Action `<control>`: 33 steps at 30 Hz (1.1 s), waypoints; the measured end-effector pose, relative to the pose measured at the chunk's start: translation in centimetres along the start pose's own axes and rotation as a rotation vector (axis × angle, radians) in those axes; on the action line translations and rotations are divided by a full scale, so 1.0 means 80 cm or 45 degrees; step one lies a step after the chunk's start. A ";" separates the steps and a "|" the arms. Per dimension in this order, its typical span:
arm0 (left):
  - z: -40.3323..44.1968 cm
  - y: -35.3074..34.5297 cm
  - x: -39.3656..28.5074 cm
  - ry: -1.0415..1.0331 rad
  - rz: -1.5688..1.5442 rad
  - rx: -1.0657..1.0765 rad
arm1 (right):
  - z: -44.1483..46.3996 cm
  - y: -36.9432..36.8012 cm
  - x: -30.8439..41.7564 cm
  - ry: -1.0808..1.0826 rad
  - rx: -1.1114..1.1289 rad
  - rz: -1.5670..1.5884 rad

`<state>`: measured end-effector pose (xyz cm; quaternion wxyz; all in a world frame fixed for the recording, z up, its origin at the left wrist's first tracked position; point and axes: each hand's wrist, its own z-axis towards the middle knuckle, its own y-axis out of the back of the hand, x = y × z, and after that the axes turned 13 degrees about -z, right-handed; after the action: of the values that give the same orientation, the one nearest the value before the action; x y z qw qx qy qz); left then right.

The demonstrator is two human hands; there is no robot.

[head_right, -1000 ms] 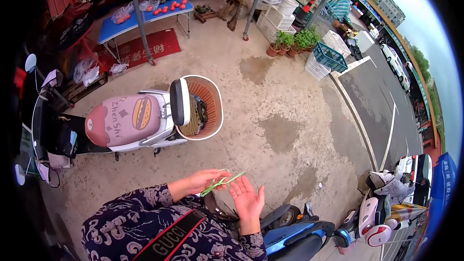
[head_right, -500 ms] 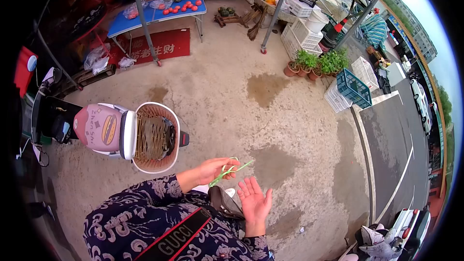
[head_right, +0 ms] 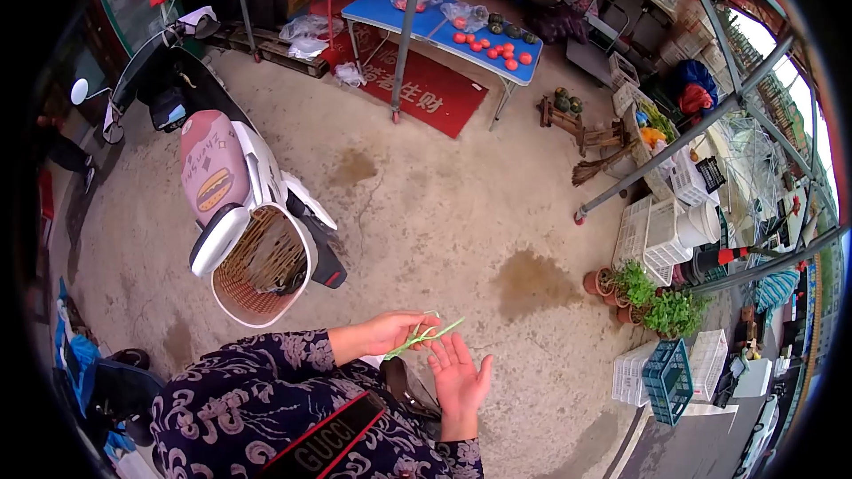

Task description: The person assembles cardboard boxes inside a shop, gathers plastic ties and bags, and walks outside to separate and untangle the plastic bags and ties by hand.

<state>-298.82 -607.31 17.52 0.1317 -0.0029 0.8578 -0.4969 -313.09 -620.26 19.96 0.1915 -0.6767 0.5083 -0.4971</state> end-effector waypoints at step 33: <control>0.182 0.008 -0.573 -1.223 -0.747 -0.306 | 0.752 -0.377 0.135 -1.130 0.745 -0.545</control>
<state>-251.19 -613.20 20.34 0.3621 -0.4810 0.7154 -0.3545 -246.05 -632.14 22.16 0.4609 -0.8273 0.0722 -0.3130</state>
